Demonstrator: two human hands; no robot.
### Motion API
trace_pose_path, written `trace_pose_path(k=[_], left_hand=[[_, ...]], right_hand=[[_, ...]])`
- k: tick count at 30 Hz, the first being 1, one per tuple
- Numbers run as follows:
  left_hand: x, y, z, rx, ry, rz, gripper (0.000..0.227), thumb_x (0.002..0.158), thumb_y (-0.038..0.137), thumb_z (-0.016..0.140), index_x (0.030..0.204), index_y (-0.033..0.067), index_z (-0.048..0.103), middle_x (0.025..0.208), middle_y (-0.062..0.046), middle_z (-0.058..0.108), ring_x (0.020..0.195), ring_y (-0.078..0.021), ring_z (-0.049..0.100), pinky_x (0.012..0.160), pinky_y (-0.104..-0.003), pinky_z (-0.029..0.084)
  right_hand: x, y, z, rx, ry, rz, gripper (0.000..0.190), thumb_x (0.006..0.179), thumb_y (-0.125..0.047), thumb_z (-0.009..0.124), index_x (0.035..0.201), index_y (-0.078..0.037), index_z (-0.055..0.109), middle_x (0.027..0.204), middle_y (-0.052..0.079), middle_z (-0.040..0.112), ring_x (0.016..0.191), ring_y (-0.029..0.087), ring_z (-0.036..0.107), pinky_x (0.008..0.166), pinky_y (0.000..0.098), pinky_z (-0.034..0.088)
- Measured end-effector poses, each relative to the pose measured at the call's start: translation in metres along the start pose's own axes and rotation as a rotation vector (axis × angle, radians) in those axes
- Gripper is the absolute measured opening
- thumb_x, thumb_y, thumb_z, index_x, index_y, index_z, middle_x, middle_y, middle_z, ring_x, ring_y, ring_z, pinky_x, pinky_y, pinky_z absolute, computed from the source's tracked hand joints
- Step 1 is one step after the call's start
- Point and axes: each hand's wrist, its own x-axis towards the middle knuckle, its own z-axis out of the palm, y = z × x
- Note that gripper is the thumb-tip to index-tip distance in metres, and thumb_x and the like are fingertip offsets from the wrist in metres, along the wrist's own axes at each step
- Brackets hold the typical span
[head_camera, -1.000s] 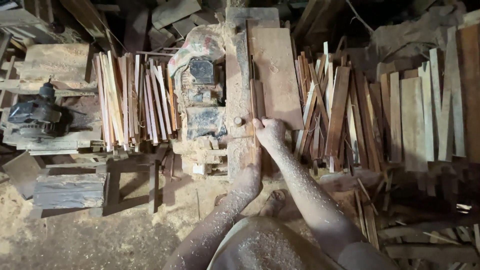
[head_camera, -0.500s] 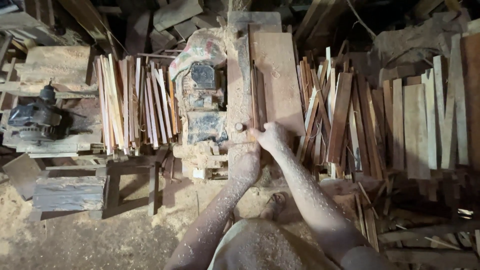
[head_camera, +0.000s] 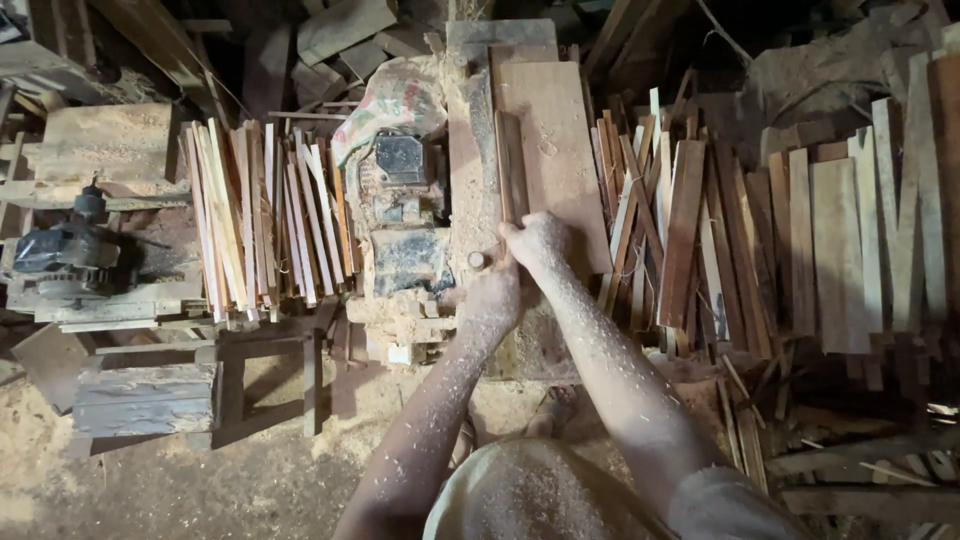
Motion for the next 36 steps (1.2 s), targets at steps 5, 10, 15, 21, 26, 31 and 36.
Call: trace_pose_path(k=[5,10,15,21,26,31,36], left_hand=[[0.01,0.011,-0.032,0.38,0.032,0.021,0.059,0.092,0.015,0.055,0.149,0.0073,0.041,0.083,0.002,0.077,0.084,-0.0204,0.079,0.098,-0.037,0.051],[0.055,-0.004,0.006,0.106,0.024,-0.052,0.049,0.091,0.023,0.058,0.137,0.0099,0.05,0.09,-0.011,0.078,0.09,-0.032,0.078,0.082,-0.049,0.06],[0.021,0.004,0.054,0.333,-0.061,-0.073,0.057,0.093,0.021,0.062,0.145,0.0023,0.047,0.105,-0.005,0.076,0.099,-0.0315,0.076,0.09,-0.054,0.056],[-0.149,0.041,-0.001,-1.124,0.041,-0.203,0.061,0.087,0.004,0.053,0.141,-0.0141,0.032,0.12,-0.033,0.065,0.113,-0.0499,0.066,0.093,-0.051,0.056],[-0.172,0.022,0.008,-0.66,-0.327,-0.395,0.068,0.091,0.072,0.048,0.073,0.0112,0.071,0.052,-0.003,0.069,0.057,-0.0223,0.075,0.062,-0.039,0.062],[-0.179,-0.008,0.023,-1.103,-0.511,-0.379,0.062,0.097,0.06,0.063,0.074,0.0026,0.066,0.045,-0.012,0.056,0.033,-0.0213,0.058,0.022,-0.03,0.042],[-0.195,0.018,-0.062,-1.606,-1.18,0.235,0.078,0.107,0.059,0.028,0.053,0.0132,0.06,0.042,0.001,0.049,0.025,-0.0052,0.043,0.019,-0.019,0.026]], right_hand=[[0.018,-0.018,-0.002,0.092,0.017,0.101,0.06,0.072,-0.055,0.085,0.11,-0.009,0.079,0.109,0.023,0.076,0.112,0.042,0.07,0.092,0.0509,0.059],[0.021,-0.039,-0.015,0.126,0.037,0.089,0.059,0.072,-0.053,0.086,0.11,-0.009,0.078,0.112,0.023,0.075,0.115,0.042,0.069,0.095,0.0511,0.058],[-0.031,-0.023,-0.025,0.158,0.024,0.072,0.061,0.07,-0.049,0.088,0.111,-0.006,0.077,0.115,0.025,0.073,0.116,0.043,0.068,0.096,0.0531,0.058],[-0.176,0.029,-0.042,-0.018,0.083,-0.244,0.053,0.084,-0.055,0.076,0.082,-0.002,0.08,0.084,0.022,0.076,0.089,0.038,0.075,0.07,0.0444,0.057],[-0.205,0.068,-0.027,0.062,0.071,-0.141,0.038,0.091,-0.052,0.071,0.076,-0.019,0.082,0.062,0.009,0.071,0.071,0.026,0.076,0.055,0.0296,0.052],[-0.199,0.09,-0.058,0.224,0.051,-0.452,0.031,0.089,-0.024,0.067,0.12,-0.019,0.074,0.12,0.008,0.07,0.117,0.027,0.063,0.096,0.037,0.05],[-0.19,0.094,-0.064,0.072,0.145,-0.902,0.069,0.075,-0.001,0.09,0.137,-0.016,0.064,0.154,0.014,0.054,0.142,0.038,0.053,0.11,0.047,0.061]])
